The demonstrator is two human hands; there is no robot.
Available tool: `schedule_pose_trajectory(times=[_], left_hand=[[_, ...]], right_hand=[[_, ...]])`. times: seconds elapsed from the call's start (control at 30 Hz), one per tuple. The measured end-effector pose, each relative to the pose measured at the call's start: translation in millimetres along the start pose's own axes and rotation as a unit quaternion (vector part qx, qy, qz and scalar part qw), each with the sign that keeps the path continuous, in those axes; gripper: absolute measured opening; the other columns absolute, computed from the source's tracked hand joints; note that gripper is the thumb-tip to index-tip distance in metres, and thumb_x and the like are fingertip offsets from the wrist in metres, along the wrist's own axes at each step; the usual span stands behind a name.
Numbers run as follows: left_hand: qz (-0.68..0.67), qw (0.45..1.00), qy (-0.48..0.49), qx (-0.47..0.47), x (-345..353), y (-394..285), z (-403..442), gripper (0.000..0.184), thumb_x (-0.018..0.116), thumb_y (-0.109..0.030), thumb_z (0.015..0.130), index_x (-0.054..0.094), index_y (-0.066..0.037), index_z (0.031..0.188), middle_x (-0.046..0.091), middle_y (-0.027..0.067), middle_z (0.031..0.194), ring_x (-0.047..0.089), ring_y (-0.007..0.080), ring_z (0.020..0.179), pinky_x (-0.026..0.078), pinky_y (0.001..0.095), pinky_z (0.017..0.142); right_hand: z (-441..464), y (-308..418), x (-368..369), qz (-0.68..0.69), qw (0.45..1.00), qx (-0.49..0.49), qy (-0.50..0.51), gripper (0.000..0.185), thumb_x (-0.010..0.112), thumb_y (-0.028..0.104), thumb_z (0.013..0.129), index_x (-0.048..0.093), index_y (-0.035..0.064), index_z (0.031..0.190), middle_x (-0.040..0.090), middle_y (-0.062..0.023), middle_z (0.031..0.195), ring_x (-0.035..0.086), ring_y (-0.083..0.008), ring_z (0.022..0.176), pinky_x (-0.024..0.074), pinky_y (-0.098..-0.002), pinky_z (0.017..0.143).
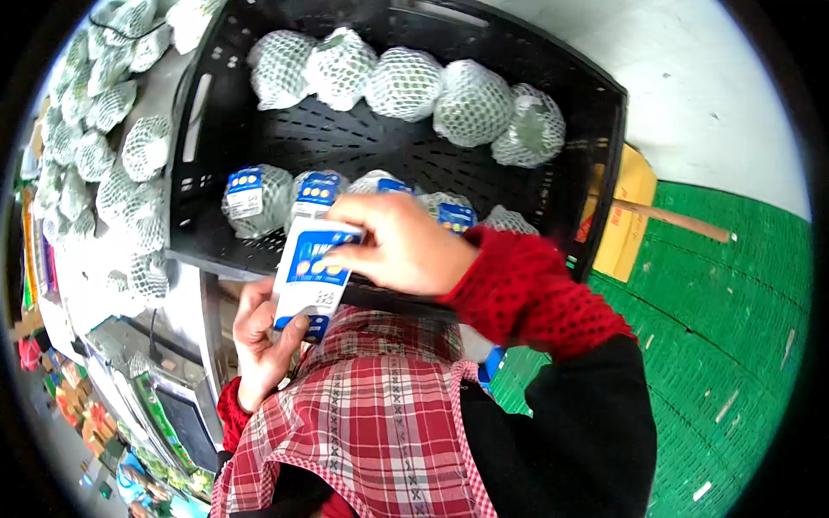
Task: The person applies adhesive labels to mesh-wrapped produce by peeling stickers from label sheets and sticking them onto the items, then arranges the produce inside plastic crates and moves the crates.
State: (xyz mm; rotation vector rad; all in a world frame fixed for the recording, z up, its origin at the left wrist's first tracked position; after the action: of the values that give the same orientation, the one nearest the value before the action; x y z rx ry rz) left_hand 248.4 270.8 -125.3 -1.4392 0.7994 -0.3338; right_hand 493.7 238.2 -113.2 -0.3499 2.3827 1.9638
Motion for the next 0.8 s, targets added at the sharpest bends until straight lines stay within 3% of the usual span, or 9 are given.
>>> schedule_pose_trajectory(times=[0.1,0.2,0.3,0.37,0.57,0.63,0.7,0.77,0.8], left_hand=[[0.118,0.983,0.037,0.136,1.4,-26.2,24.7,0.023,0.074,0.004,0.069,0.07,-0.002,0.09,0.057,0.0217,0.121,0.061,0.0311,0.107,0.05,0.0368,0.086],[-0.021,0.992,0.114,0.041,20.6,-11.3,25.1,0.024,0.077,0.004,0.071,0.069,-0.002,0.093,0.068,0.0091,0.085,0.067,0.0203,0.071,0.052,0.0293,0.065],[-0.058,0.986,0.141,-0.068,41.4,-6.8,20.8,0.02,0.08,-0.002,0.074,0.071,0.0,0.091,0.066,0.008,0.074,0.062,0.0149,0.063,0.048,0.0293,0.059],[-0.019,0.971,0.196,-0.135,44.0,1.4,18.3,0.018,0.079,-0.004,0.075,0.072,0.002,0.091,0.067,0.0092,0.072,0.062,0.0142,0.061,0.047,0.0287,0.056],[-0.061,0.982,0.115,-0.137,49.1,17.7,15.0,0.015,0.077,-0.004,0.077,0.071,0.002,0.09,0.065,0.0082,0.069,0.058,0.0126,0.057,0.044,0.0286,0.053],[-0.06,0.981,0.115,-0.141,44.2,13.2,19.4,0.015,0.077,-0.004,0.078,0.071,0.002,0.09,0.064,0.0076,0.07,0.057,0.0114,0.059,0.044,0.0278,0.053],[-0.06,0.981,0.116,-0.146,42.3,12.0,19.0,0.015,0.077,-0.003,0.078,0.071,0.001,0.091,0.064,0.0071,0.07,0.057,0.0103,0.06,0.044,0.027,0.054],[-0.052,0.986,0.113,-0.114,42.2,12.3,17.6,0.016,0.077,-0.003,0.078,0.071,0.0,0.093,0.064,0.0065,0.073,0.056,0.01,0.062,0.044,0.027,0.055],[-0.051,0.986,0.111,-0.112,41.3,12.1,18.0,0.016,0.077,-0.003,0.078,0.071,0.0,0.093,0.064,0.0065,0.073,0.056,0.01,0.062,0.044,0.027,0.055]], right_hand=[[-19.6,1.0,24.3,0.043,0.998,-0.037,-0.025,0.029,0.076,0.008,0.083,0.064,0.0004,0.109,0.07,-0.0091,0.094,0.069,-0.0163,0.081,0.0531,-0.0294,0.07],[-43.2,-1.5,26.6,-0.022,0.991,-0.097,-0.084,0.027,0.075,0.008,0.083,0.067,0.0025,0.108,0.07,-0.0127,0.092,0.07,-0.0219,0.077,0.0535,-0.0297,0.066],[-57.8,-5.3,-7.2,-0.105,0.979,-0.128,-0.118,0.023,0.073,0.007,0.083,0.068,0.0029,0.105,0.07,-0.0111,0.085,0.068,-0.0169,0.069,0.0526,-0.0276,0.06],[-65.0,-3.1,-73.3,0.042,0.952,0.052,-0.298,0.016,0.069,0.008,0.087,0.067,0.0017,0.101,0.069,-0.0056,0.079,0.066,-0.0138,0.067,0.052,-0.0278,0.058],[-121.1,-92.3,-137.9,-0.083,0.913,0.392,-0.076,0.033,0.08,0.023,0.077,0.065,-0.0003,0.094,0.064,-0.0057,0.073,0.059,-0.0107,0.055,0.0461,-0.0261,0.046],[-128.5,-145.7,-127.8,-0.254,0.921,0.28,-0.089,0.045,0.084,0.026,0.068,0.063,0.0,0.098,0.068,-0.0167,0.081,0.067,-0.0266,0.073,0.0528,-0.0372,0.063],[-122.7,-136.0,-117.3,-0.433,0.834,0.336,-0.059,0.054,0.087,0.028,0.064,0.059,0.0023,0.102,0.066,-0.0201,0.087,0.067,-0.034,0.083,0.053,-0.0435,0.072],[-117.0,-114.6,-114.0,-0.595,0.749,0.277,-0.094,0.059,0.088,0.032,0.061,0.056,0.0048,0.102,0.062,-0.0184,0.092,0.065,-0.0365,0.085,0.053,-0.0455,0.072],[-117.5,-113.3,-114.1,-0.559,0.781,0.269,-0.074,0.06,0.088,0.032,0.06,0.054,0.0047,0.1,0.059,-0.0179,0.096,0.064,-0.0381,0.086,0.053,-0.046,0.071]])
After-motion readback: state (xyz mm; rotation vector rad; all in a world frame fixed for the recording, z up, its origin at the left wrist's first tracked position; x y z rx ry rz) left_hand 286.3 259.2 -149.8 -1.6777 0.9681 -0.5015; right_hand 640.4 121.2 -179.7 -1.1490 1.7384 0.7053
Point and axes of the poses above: each hand's wrist, its own z-axis towards the middle knuckle, its own x-axis out of the palm, y = z × x, the point moved 2 cm from there along z, towards the middle knuckle
